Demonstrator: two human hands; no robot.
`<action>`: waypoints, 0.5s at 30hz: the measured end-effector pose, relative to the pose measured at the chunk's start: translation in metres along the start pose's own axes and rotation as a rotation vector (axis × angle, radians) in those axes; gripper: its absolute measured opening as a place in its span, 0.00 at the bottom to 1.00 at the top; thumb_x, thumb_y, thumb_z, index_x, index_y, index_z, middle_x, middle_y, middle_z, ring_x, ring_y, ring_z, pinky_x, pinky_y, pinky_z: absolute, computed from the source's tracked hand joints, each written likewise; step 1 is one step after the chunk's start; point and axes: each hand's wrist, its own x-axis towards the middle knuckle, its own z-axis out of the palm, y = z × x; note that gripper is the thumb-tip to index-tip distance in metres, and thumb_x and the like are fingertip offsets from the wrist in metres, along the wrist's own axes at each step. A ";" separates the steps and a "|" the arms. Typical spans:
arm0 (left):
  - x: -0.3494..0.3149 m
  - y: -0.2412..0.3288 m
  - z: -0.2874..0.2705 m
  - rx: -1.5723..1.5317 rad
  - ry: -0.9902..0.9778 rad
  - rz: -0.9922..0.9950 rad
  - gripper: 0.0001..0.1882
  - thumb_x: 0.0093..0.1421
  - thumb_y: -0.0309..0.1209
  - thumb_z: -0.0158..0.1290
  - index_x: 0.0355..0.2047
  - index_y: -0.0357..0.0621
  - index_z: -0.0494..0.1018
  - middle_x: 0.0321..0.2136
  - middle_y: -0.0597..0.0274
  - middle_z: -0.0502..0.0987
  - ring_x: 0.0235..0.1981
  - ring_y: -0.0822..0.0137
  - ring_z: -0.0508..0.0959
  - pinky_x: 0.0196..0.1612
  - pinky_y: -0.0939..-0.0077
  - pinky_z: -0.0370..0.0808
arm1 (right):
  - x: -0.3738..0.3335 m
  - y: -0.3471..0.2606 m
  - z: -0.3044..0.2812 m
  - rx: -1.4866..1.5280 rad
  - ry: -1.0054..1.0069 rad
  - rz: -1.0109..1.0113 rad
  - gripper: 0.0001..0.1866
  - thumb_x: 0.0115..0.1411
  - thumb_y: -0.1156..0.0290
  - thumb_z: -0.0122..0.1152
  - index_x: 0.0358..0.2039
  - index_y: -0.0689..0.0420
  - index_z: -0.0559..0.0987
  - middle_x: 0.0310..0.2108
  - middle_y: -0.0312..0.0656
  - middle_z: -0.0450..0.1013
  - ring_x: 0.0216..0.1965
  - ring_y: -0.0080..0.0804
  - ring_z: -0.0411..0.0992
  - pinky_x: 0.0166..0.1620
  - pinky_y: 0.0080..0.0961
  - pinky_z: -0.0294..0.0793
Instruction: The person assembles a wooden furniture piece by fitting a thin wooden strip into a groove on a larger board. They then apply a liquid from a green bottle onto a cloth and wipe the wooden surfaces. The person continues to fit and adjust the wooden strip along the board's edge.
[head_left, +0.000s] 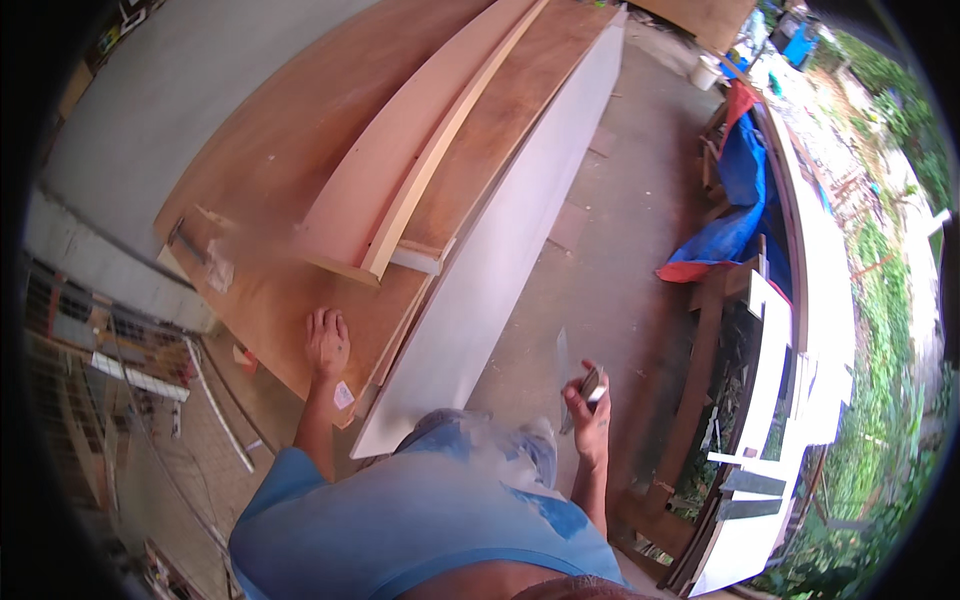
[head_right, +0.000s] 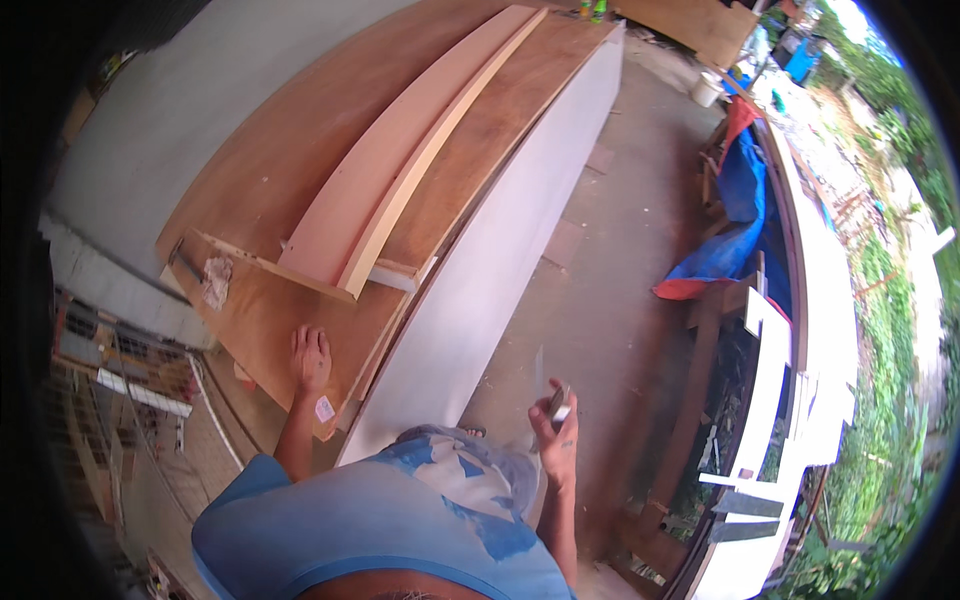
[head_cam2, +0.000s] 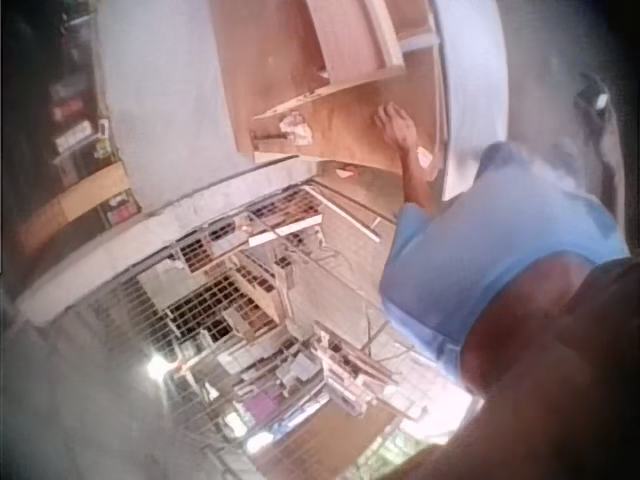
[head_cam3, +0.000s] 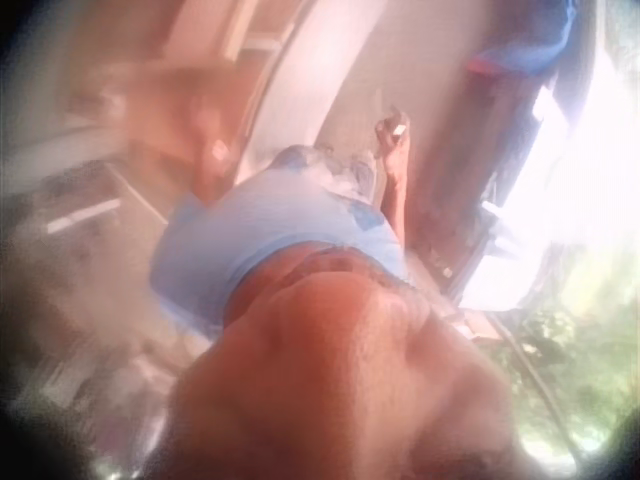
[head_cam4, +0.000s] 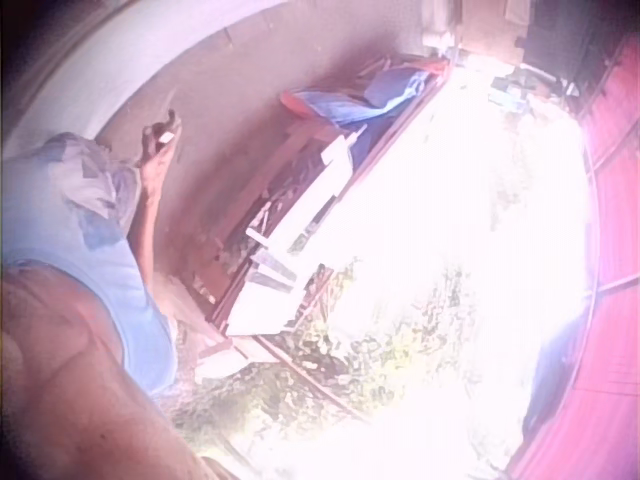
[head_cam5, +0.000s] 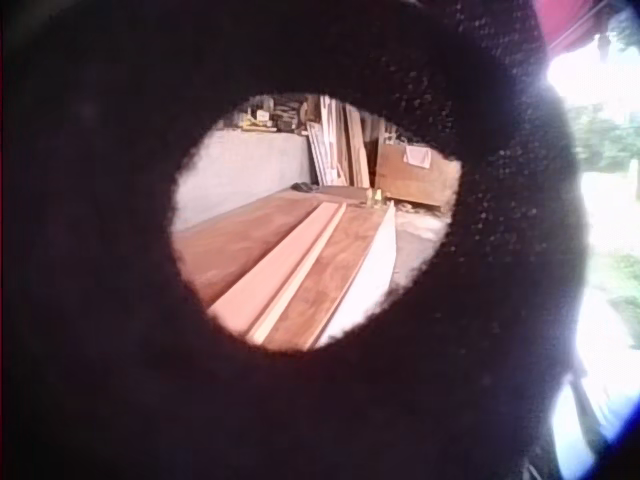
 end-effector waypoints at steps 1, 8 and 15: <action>0.000 0.000 0.001 -0.005 0.013 -0.005 0.06 0.64 0.30 0.51 0.39 0.44 0.75 0.42 0.55 0.74 0.46 0.52 0.73 0.50 0.58 0.73 | 0.019 0.001 -0.005 -0.018 -0.057 -0.026 0.35 0.59 0.73 0.63 0.66 0.58 0.61 0.31 0.31 0.68 0.27 0.19 0.66 0.36 0.17 0.68; -0.020 0.024 0.009 -0.076 0.094 -0.250 0.10 0.64 0.29 0.51 0.43 0.41 0.78 0.42 0.52 0.78 0.44 0.48 0.77 0.49 0.58 0.74 | 0.165 -0.011 -0.025 -0.318 -0.496 -0.153 0.45 0.60 0.80 0.60 0.73 0.60 0.47 0.47 0.45 0.72 0.43 0.31 0.72 0.48 0.30 0.73; -0.007 0.159 0.035 -0.075 0.269 -0.717 0.12 0.64 0.25 0.49 0.46 0.35 0.76 0.43 0.39 0.77 0.45 0.40 0.77 0.49 0.53 0.74 | 0.333 -0.046 -0.047 -0.700 -0.868 -0.601 0.43 0.55 0.72 0.69 0.67 0.71 0.57 0.48 0.59 0.72 0.48 0.56 0.71 0.53 0.40 0.71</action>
